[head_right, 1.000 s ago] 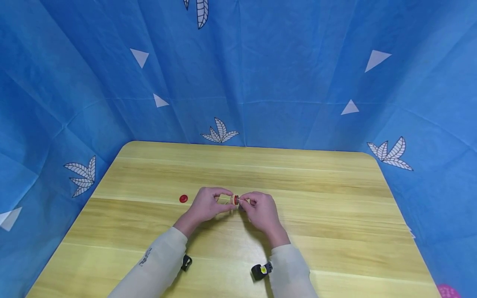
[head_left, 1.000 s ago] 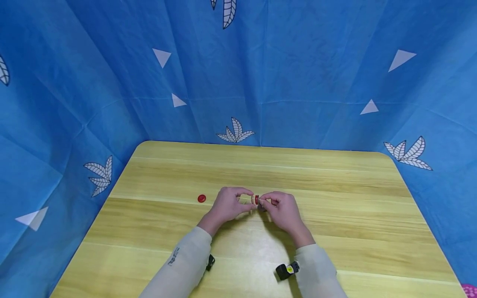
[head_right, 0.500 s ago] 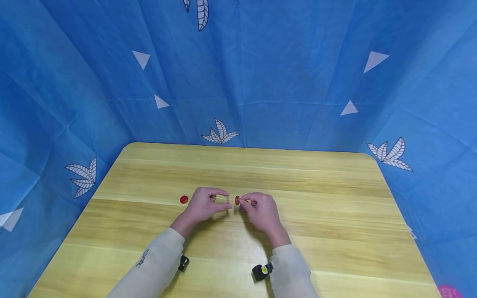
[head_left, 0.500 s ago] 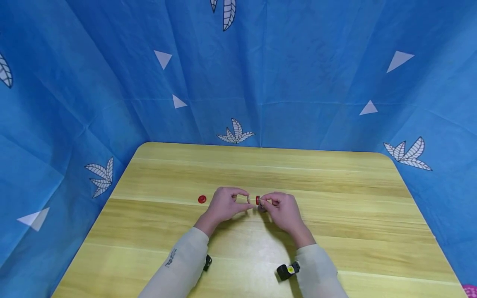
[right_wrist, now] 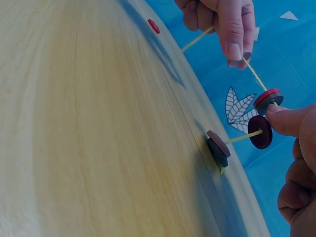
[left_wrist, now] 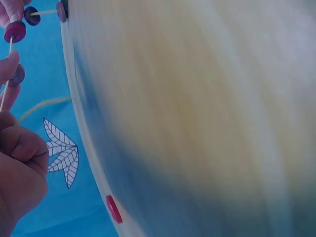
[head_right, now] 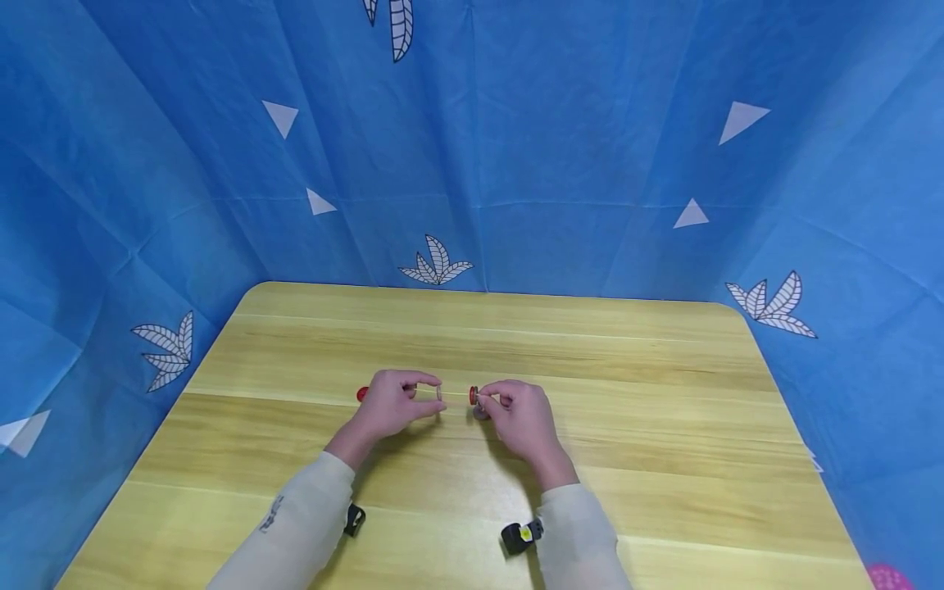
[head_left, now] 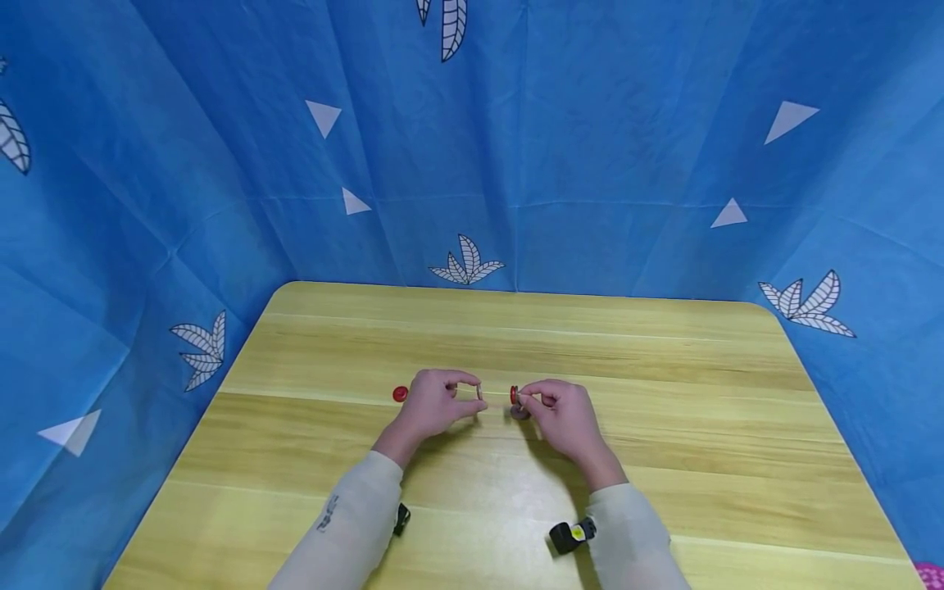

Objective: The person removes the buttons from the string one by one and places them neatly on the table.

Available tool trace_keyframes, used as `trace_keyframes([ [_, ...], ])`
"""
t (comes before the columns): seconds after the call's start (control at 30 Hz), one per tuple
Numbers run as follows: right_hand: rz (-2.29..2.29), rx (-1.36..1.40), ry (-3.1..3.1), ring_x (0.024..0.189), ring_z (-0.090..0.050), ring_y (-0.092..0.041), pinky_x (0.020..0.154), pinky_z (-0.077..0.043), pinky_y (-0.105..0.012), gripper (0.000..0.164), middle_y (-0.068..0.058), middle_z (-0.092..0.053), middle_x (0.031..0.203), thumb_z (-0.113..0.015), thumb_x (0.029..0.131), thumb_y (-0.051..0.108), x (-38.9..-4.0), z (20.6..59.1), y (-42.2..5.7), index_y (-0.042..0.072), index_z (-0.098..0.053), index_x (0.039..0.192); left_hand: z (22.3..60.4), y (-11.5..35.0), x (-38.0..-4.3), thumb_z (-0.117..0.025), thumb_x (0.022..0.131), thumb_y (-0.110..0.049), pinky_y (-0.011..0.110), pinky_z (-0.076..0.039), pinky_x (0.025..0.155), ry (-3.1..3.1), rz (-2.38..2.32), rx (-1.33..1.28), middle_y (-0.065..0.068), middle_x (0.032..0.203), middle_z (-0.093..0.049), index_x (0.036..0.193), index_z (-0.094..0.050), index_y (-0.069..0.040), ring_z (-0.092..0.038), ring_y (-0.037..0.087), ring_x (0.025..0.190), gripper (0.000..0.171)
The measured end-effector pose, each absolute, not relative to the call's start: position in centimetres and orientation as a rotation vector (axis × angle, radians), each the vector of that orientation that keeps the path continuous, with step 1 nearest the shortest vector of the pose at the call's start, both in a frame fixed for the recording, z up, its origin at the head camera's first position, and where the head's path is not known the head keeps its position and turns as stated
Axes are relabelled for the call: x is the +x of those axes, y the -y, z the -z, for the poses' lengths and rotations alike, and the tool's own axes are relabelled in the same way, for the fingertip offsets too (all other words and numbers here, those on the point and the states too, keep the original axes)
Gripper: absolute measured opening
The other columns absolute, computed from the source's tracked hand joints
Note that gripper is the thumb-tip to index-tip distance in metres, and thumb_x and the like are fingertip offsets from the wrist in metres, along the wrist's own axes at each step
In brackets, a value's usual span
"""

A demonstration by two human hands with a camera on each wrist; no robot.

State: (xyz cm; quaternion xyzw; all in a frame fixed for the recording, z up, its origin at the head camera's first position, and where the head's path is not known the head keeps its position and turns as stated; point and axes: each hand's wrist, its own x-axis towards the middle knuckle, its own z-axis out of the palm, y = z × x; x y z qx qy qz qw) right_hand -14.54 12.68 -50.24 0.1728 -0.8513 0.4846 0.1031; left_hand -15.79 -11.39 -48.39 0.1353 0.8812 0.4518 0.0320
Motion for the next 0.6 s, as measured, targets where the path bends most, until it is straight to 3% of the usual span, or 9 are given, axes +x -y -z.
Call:
trace_keyframes([
  [0.6,-1.485,0.471,2.485,0.046,-0.028,-0.004,0.049,-0.033,-0.028,0.006,0.012,-0.032,0.052,-0.077,0.087,0.007,-14.3,50.3,-13.2,0.012,-0.079,0.085,48.4,14.0,-15.7,-0.087,0.079,-0.022,0.025,-0.029,0.045,-2.744,-1.444,0.306,-0.006,0.051,-0.032,0.106,-0.078,-0.008,-0.028,0.010,0.046,0.032],
])
